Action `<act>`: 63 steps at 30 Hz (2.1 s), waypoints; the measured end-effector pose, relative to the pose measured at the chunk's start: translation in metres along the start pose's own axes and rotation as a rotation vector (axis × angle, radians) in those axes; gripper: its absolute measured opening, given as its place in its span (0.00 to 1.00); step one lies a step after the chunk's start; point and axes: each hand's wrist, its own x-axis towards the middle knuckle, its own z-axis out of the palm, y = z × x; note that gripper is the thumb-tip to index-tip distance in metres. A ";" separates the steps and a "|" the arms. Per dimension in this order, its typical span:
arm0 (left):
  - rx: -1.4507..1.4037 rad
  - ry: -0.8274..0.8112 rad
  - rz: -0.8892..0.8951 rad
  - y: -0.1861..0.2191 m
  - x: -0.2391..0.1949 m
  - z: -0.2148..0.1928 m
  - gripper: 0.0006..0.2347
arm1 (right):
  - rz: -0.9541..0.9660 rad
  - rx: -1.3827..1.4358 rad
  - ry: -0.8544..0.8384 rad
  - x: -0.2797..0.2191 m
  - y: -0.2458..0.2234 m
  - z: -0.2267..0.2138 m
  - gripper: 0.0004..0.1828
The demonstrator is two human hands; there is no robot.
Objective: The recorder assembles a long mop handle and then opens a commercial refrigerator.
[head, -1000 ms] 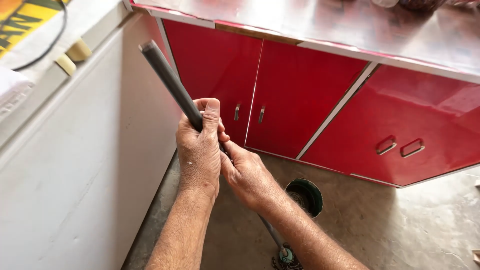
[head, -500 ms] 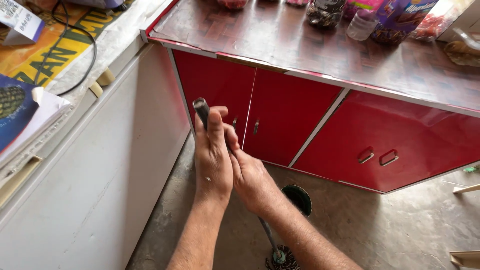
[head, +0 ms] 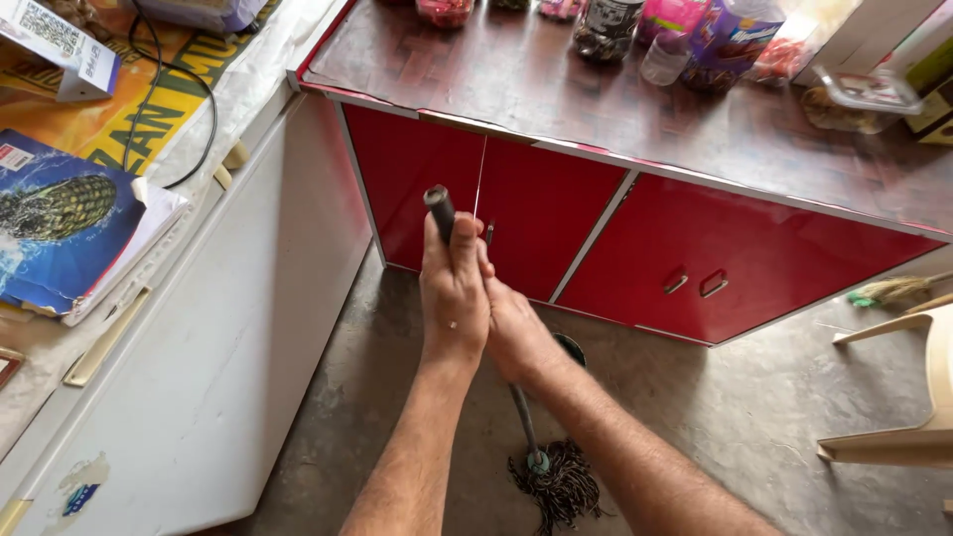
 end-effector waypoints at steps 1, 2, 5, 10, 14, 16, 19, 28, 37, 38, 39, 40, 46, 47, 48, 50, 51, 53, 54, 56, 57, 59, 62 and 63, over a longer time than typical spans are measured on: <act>-0.006 -0.008 -0.002 0.008 0.006 0.009 0.17 | 0.005 -0.001 0.009 -0.005 -0.010 -0.010 0.28; -0.006 -0.019 0.049 0.016 0.011 0.018 0.18 | -0.011 -0.068 0.051 -0.009 -0.021 -0.019 0.23; -0.042 -0.055 0.110 0.038 0.032 0.050 0.18 | -0.206 -0.233 0.183 -0.012 -0.033 -0.050 0.15; -0.148 -0.093 0.089 0.080 0.063 0.104 0.19 | -0.213 -0.226 0.381 -0.031 -0.081 -0.098 0.07; -0.110 -0.163 0.283 0.108 0.070 0.129 0.23 | -0.502 -0.473 0.564 -0.027 -0.063 -0.124 0.06; -0.161 -0.204 0.398 0.117 0.079 0.144 0.25 | -0.561 -0.527 0.631 -0.031 -0.072 -0.140 0.06; -0.088 -0.233 0.403 0.119 0.087 0.160 0.23 | -0.763 -0.474 0.697 -0.039 -0.084 -0.154 0.03; -0.171 -0.333 0.417 0.146 0.082 0.201 0.23 | -0.765 -0.924 0.925 -0.046 -0.075 -0.189 0.04; 0.000 -0.302 0.390 0.156 0.073 0.208 0.23 | -0.719 -0.421 0.887 -0.062 -0.086 -0.190 0.02; 0.004 -0.304 0.334 0.158 0.072 0.210 0.22 | -0.667 -0.389 0.865 -0.062 -0.085 -0.193 0.01; 0.009 -0.308 0.277 0.160 0.070 0.212 0.22 | -0.612 -0.356 0.842 -0.062 -0.085 -0.194 0.04; 0.011 -0.307 0.284 0.163 0.069 0.215 0.22 | -0.619 -0.354 0.845 -0.060 -0.083 -0.197 0.04; 0.052 -0.286 0.308 0.173 0.066 0.235 0.22 | -0.683 -0.410 0.882 -0.063 -0.080 -0.215 0.06; 0.076 -0.282 0.341 0.174 0.066 0.238 0.22 | -0.656 -0.412 0.867 -0.063 -0.080 -0.218 0.05; 0.099 -0.277 0.373 0.174 0.067 0.239 0.22 | -0.630 -0.414 0.851 -0.063 -0.080 -0.220 0.05; 0.104 -0.279 0.355 0.180 0.070 0.248 0.22 | -0.667 -0.419 0.851 -0.062 -0.079 -0.228 0.06; 0.107 -0.284 0.349 0.184 0.073 0.252 0.22 | -0.714 -0.425 0.861 -0.060 -0.080 -0.232 0.07; 0.084 -0.289 0.416 0.188 0.077 0.260 0.23 | -0.725 -0.429 0.889 -0.064 -0.086 -0.240 0.06; 0.058 -0.296 0.482 0.191 0.079 0.264 0.24 | -0.735 -0.436 0.918 -0.065 -0.090 -0.244 0.06; 0.051 -0.318 0.467 0.202 0.080 0.269 0.23 | -0.742 -0.454 0.940 -0.064 -0.092 -0.250 0.06; 0.041 -0.337 0.450 0.207 0.079 0.273 0.22 | -0.747 -0.475 0.958 -0.065 -0.092 -0.254 0.06; 0.005 -0.352 0.495 0.207 0.087 0.282 0.22 | -0.761 -0.511 0.990 -0.063 -0.095 -0.265 0.07; 0.006 -0.325 0.604 0.210 0.102 0.296 0.21 | -0.774 -0.589 1.052 -0.060 -0.106 -0.282 0.08; 0.042 -0.288 0.655 0.209 0.107 0.301 0.20 | -0.759 -0.632 1.083 -0.060 -0.109 -0.286 0.09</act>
